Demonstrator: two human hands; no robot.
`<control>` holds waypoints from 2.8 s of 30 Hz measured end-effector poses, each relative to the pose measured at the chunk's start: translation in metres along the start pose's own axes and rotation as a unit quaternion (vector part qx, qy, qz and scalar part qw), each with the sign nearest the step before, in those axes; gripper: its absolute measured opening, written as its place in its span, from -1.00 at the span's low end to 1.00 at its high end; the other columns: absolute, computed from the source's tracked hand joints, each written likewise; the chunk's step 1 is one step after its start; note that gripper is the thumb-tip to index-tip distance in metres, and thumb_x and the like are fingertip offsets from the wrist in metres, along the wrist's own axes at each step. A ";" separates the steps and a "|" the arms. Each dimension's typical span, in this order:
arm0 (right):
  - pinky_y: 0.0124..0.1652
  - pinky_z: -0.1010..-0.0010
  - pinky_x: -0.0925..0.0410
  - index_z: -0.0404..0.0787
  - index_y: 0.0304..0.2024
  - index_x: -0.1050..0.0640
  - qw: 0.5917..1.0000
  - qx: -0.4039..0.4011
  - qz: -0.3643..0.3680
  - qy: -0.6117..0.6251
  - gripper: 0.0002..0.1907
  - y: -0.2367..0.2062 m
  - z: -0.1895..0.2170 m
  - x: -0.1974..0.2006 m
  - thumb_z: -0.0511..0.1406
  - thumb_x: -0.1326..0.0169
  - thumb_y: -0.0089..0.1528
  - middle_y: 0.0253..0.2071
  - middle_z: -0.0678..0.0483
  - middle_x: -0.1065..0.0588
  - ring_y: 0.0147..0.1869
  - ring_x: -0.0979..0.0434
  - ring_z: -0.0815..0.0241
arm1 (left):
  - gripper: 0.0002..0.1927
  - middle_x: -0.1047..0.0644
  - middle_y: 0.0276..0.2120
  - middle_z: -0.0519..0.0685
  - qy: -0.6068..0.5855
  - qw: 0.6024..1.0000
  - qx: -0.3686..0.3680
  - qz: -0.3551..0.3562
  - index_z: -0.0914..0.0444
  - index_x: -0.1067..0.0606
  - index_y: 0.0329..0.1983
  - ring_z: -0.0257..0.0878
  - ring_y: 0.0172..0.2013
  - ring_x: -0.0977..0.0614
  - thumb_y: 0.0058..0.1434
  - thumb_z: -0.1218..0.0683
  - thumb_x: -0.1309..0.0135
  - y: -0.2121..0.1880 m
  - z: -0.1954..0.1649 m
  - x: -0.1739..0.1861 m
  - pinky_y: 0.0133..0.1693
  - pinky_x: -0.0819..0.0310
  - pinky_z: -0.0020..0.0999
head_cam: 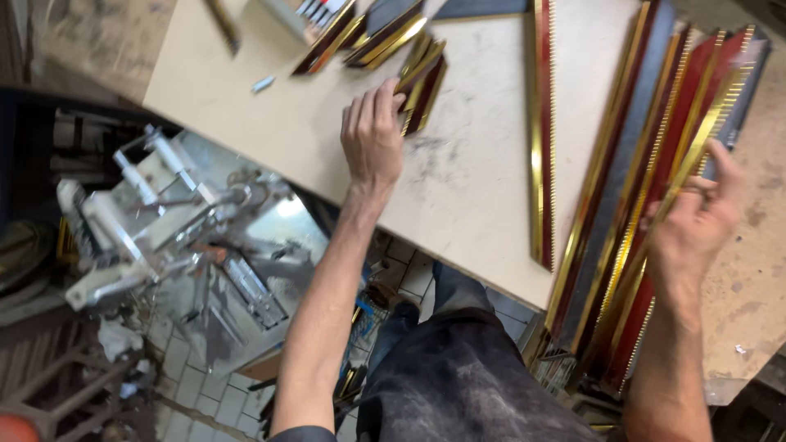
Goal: The person assembles decorative picture frames by cutting mitered corners on frame pieces and joining them using a corner clamping machine. They repeatedly pick up frame pieces, position them in the machine, clamp the corners, and place the finished frames on a nearby table.
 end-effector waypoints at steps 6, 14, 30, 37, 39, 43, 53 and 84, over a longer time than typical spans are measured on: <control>-0.13 0.28 -0.38 -0.33 0.32 -0.53 0.896 0.390 0.049 -0.208 -0.62 -0.083 0.084 -0.022 -0.50 0.01 0.45 -0.16 -0.08 -0.43 -0.06 -0.41 0.05 | -0.56 -0.38 -0.42 0.07 -0.285 0.931 0.229 -0.001 0.42 -0.13 0.20 -0.22 -0.50 -0.46 0.45 0.03 0.12 -0.124 0.012 0.119 -0.47 -0.38 -0.26; -0.17 0.28 -0.55 -0.21 0.14 -0.59 0.798 0.445 0.386 -0.125 -0.60 -0.297 0.114 -0.172 -0.34 -0.23 0.24 0.11 -0.08 -0.49 -0.04 -0.60 0.06 | -0.67 -0.54 -0.25 0.08 0.007 0.972 0.209 0.108 0.37 -0.33 0.34 -0.18 -0.43 -0.57 0.54 0.25 0.10 -0.336 0.146 0.272 -0.54 -0.43 -0.47; 0.10 0.16 -0.15 0.09 0.06 -0.64 0.771 0.566 0.227 -0.186 -0.77 -0.329 0.114 -0.347 -0.16 -0.28 0.36 0.25 -0.03 -0.36 0.22 -0.28 -0.03 | -0.58 -0.44 -0.11 -0.12 0.080 0.971 0.227 0.002 -0.08 -0.58 0.19 -0.11 -0.02 -0.35 0.26 -0.05 -0.35 -0.305 0.208 0.281 -0.09 -0.20 -0.06; 0.08 0.17 -0.19 0.09 0.26 -0.58 0.739 0.577 0.233 -0.258 -0.62 -0.334 0.110 -0.354 -0.17 -0.26 0.40 0.16 0.01 -0.36 0.13 -0.28 0.01 | -0.51 -0.42 -0.14 -0.13 0.079 0.970 0.228 0.016 -0.02 -0.59 0.25 -0.10 -0.11 -0.34 0.24 -0.04 -0.39 -0.310 0.203 0.277 -0.06 -0.24 -0.09; 0.04 0.17 -0.18 0.10 0.27 -0.57 0.734 0.585 0.225 -0.262 -0.61 -0.333 0.107 -0.353 -0.17 -0.25 0.39 0.13 0.00 -0.36 0.08 -0.27 0.02 | -0.50 -0.42 -0.15 -0.13 0.073 0.970 0.231 0.011 -0.02 -0.60 0.24 -0.10 -0.15 -0.32 0.22 -0.06 -0.39 -0.312 0.203 0.277 -0.09 -0.24 -0.12; 0.01 0.17 -0.16 0.11 0.30 -0.58 0.729 0.593 0.219 -0.264 -0.60 -0.332 0.115 -0.355 -0.15 -0.25 0.41 0.09 0.05 -0.37 0.03 -0.25 0.04 | -0.54 -0.41 -0.18 -0.13 0.074 0.969 0.236 0.020 -0.04 -0.61 0.18 -0.13 -0.20 -0.28 0.21 -0.13 -0.36 -0.314 0.207 0.276 -0.14 -0.24 -0.18; 0.03 0.17 -0.15 -0.02 0.12 -0.62 0.764 0.574 0.214 -0.205 -0.71 -0.335 0.118 -0.353 -0.16 -0.26 0.37 0.09 0.07 -0.41 0.06 -0.28 0.01 | -0.60 -0.46 -0.20 -0.14 0.073 0.971 0.225 -0.032 0.06 -0.67 0.00 -0.15 -0.22 -0.31 0.16 -0.19 -0.34 -0.310 0.211 0.274 -0.16 -0.26 -0.20; -0.37 0.31 -0.45 0.07 0.18 -0.59 0.776 0.475 0.326 -0.255 -0.53 -0.317 0.047 -0.146 -0.15 -0.23 0.20 -0.27 0.06 -0.61 -0.34 -0.61 0.12 | -0.35 -0.31 0.41 0.21 0.060 0.996 -0.004 0.061 0.18 -0.24 0.48 0.11 0.41 -0.30 0.36 0.05 -0.15 -0.339 0.046 0.281 0.10 -0.38 -0.01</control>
Point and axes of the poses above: each hand's wrist, its own y-axis towards the middle knuckle, its own x-axis out of the back of the hand, z = x × y, the point moved 3 cm from there along y, towards the middle knuckle
